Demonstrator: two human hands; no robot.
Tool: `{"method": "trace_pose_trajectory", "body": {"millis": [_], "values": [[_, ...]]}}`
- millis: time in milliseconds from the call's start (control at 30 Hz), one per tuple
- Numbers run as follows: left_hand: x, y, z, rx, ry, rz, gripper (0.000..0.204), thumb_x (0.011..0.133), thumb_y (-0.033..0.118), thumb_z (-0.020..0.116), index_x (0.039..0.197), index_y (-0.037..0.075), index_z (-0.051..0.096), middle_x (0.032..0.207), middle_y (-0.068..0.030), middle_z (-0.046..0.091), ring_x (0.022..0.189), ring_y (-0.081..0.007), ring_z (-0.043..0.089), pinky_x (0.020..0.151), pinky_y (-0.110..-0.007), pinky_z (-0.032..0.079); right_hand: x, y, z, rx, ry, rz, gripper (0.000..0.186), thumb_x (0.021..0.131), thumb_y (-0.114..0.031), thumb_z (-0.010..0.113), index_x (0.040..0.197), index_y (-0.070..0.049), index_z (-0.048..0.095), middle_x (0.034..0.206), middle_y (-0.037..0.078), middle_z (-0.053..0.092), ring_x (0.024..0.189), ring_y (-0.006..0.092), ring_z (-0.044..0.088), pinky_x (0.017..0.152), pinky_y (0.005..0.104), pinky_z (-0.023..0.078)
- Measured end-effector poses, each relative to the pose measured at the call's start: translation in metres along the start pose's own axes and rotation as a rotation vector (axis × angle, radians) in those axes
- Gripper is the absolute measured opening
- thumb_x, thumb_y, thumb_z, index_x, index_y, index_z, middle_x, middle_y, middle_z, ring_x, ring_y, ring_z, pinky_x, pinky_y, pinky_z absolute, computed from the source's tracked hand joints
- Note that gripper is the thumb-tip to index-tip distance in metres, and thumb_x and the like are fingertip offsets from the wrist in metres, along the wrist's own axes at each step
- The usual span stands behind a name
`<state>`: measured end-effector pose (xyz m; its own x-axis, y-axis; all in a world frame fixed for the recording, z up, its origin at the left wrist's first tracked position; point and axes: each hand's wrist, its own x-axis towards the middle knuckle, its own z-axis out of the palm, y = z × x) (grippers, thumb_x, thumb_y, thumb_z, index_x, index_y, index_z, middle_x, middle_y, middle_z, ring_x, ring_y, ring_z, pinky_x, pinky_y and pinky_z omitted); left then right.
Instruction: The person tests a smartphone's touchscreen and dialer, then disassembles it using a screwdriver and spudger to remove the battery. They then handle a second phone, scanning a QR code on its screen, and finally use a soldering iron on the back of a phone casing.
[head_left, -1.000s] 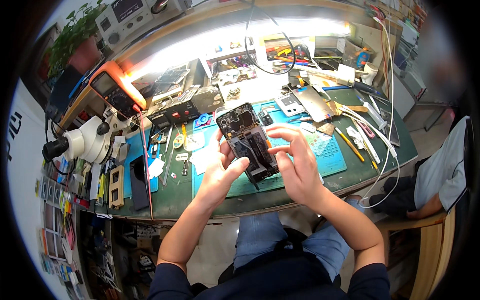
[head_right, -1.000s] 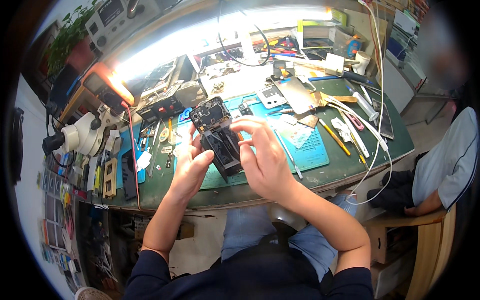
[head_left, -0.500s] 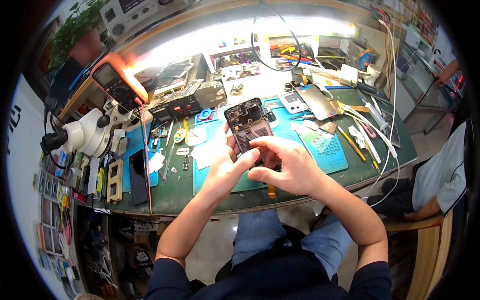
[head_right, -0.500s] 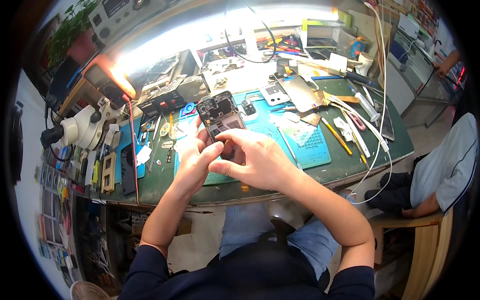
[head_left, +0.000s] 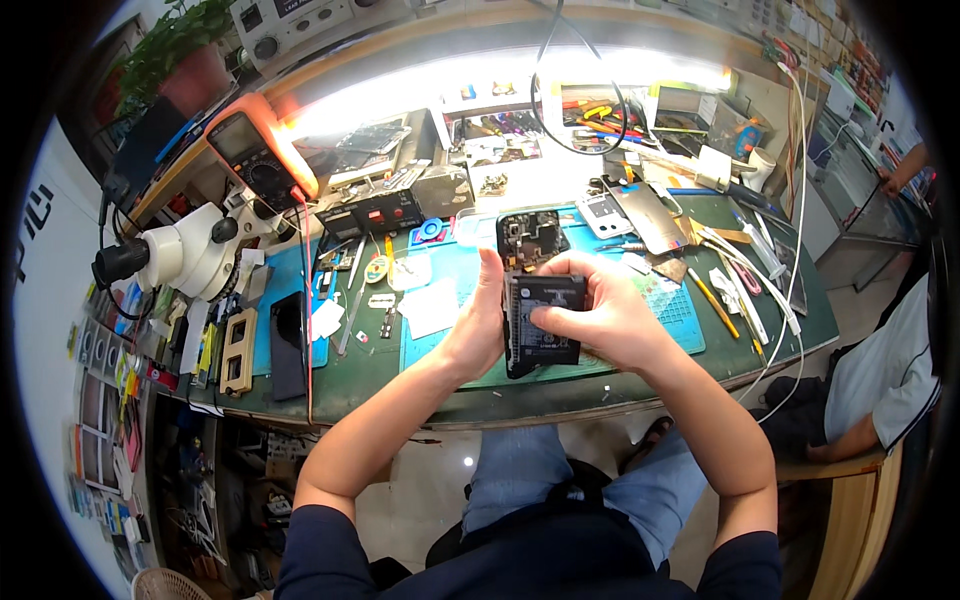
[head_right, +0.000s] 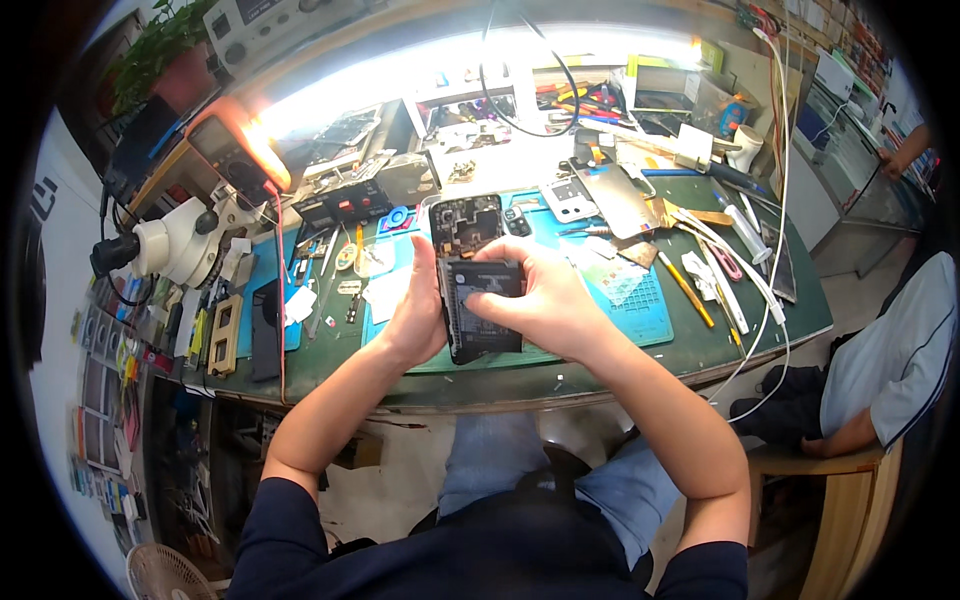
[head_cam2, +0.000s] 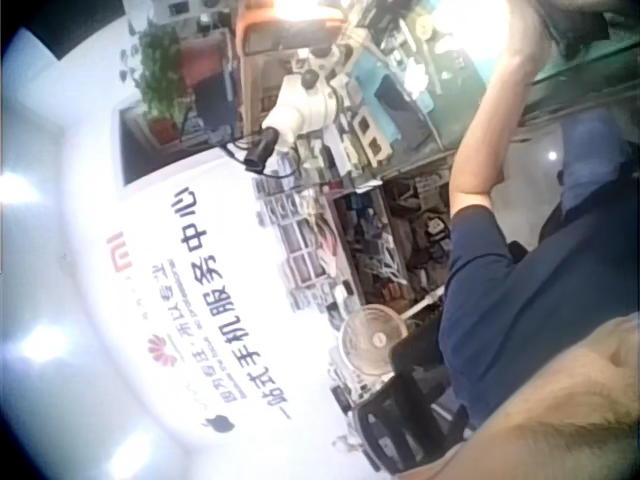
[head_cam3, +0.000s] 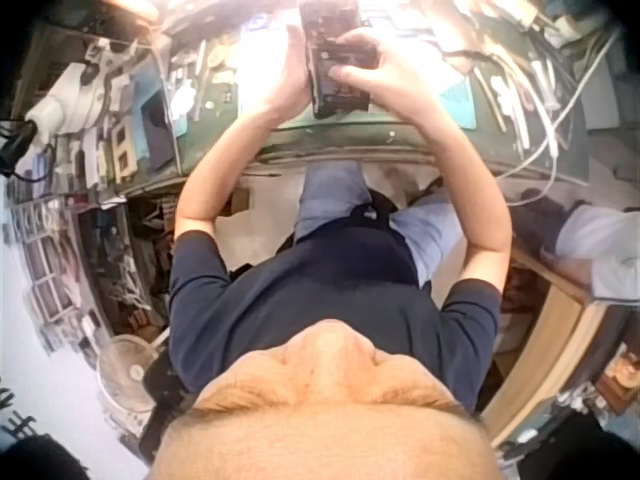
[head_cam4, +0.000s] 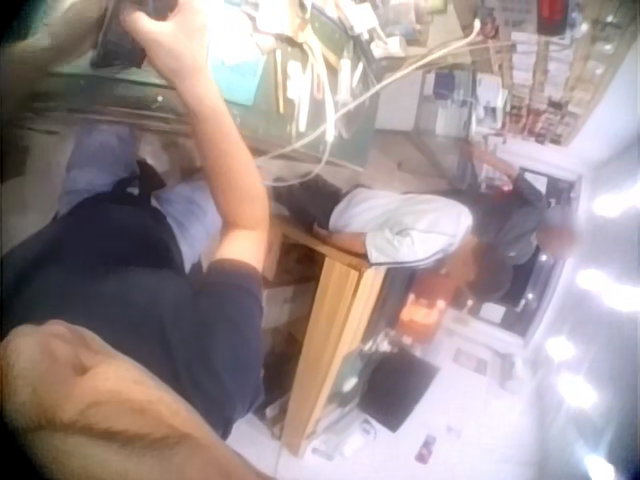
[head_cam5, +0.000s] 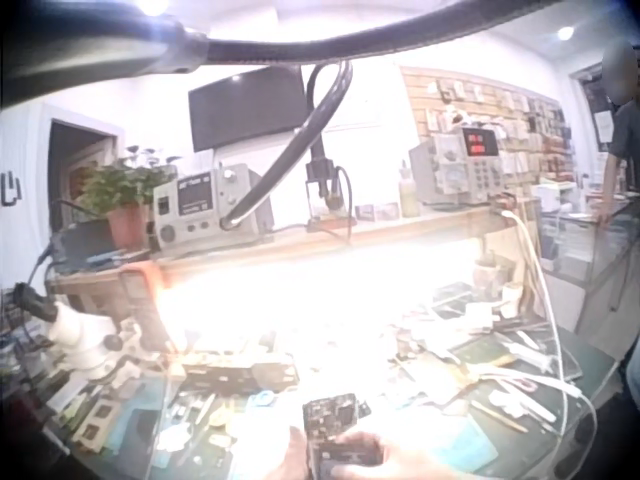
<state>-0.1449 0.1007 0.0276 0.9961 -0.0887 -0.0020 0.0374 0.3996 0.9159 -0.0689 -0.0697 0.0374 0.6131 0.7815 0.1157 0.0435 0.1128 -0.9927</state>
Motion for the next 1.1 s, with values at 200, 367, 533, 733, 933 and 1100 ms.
{"method": "trace_pose_trajectory", "body": {"millis": [200,367,533,733,933,1100], "values": [[0.002,-0.001,0.002,0.314,-0.022,0.084,0.093,0.095,0.078,0.022,0.144,0.001,0.044,0.133,-0.0159,0.059,0.122,-0.0247,0.060,0.103,-0.039,0.052,0.001,-0.046,-0.006,-0.466,-0.056,0.117,0.034,0.087,-0.031,0.080,0.094,0.001,0.072,0.077,0.004,0.069,0.068,0.0082,0.060,0.066,0.0270,0.050],[0.005,-0.002,0.005,0.288,-0.012,0.131,0.087,0.100,0.072,0.020,0.141,0.000,0.048,0.131,-0.0143,0.060,0.120,-0.0221,0.059,0.104,-0.036,0.048,-0.001,-0.044,0.008,-0.776,0.082,-0.074,0.040,0.090,-0.041,0.073,0.085,0.000,0.072,0.063,0.014,0.060,0.058,0.0191,0.059,0.056,0.0348,0.045],[0.004,-0.004,0.004,0.266,0.016,0.205,0.083,0.103,0.068,0.021,0.135,-0.002,0.053,0.126,-0.0133,0.063,0.116,-0.0209,0.061,0.103,-0.035,0.047,-0.002,-0.033,0.013,-0.814,0.169,-0.158,0.035,0.090,-0.036,0.070,0.086,-0.001,0.072,0.062,0.015,0.060,0.057,0.0232,0.059,0.058,0.0366,0.046],[0.006,-0.005,0.002,0.216,0.018,0.264,0.087,0.101,0.071,0.024,0.131,-0.004,0.056,0.121,-0.0129,0.065,0.113,-0.0196,0.062,0.101,-0.034,0.049,-0.008,-0.043,0.017,-0.733,0.199,-0.019,0.038,0.090,-0.040,0.065,0.086,-0.002,0.073,0.069,0.018,0.067,0.069,0.0346,0.068,0.067,0.0443,0.053],[0.005,-0.009,0.000,0.177,0.081,0.294,0.086,0.099,0.072,0.028,0.130,-0.004,0.056,0.119,-0.0136,0.066,0.109,-0.0201,0.064,0.099,-0.035,0.051,-0.009,-0.036,0.019,-0.713,0.270,-0.102,0.034,0.089,-0.035,0.066,0.082,-0.002,0.074,0.060,0.018,0.062,0.062,0.0339,0.066,0.064,0.0438,0.052],[0.005,-0.010,0.003,0.200,0.066,0.388,0.086,0.099,0.072,0.031,0.131,-0.004,0.054,0.120,-0.0144,0.065,0.111,-0.0209,0.064,0.099,-0.036,0.051,-0.012,-0.038,0.020,-0.684,0.281,-0.078,0.032,0.089,-0.033,0.067,0.082,-0.003,0.074,0.061,0.018,0.063,0.062,0.0342,0.066,0.062,0.0436,0.051]]}}
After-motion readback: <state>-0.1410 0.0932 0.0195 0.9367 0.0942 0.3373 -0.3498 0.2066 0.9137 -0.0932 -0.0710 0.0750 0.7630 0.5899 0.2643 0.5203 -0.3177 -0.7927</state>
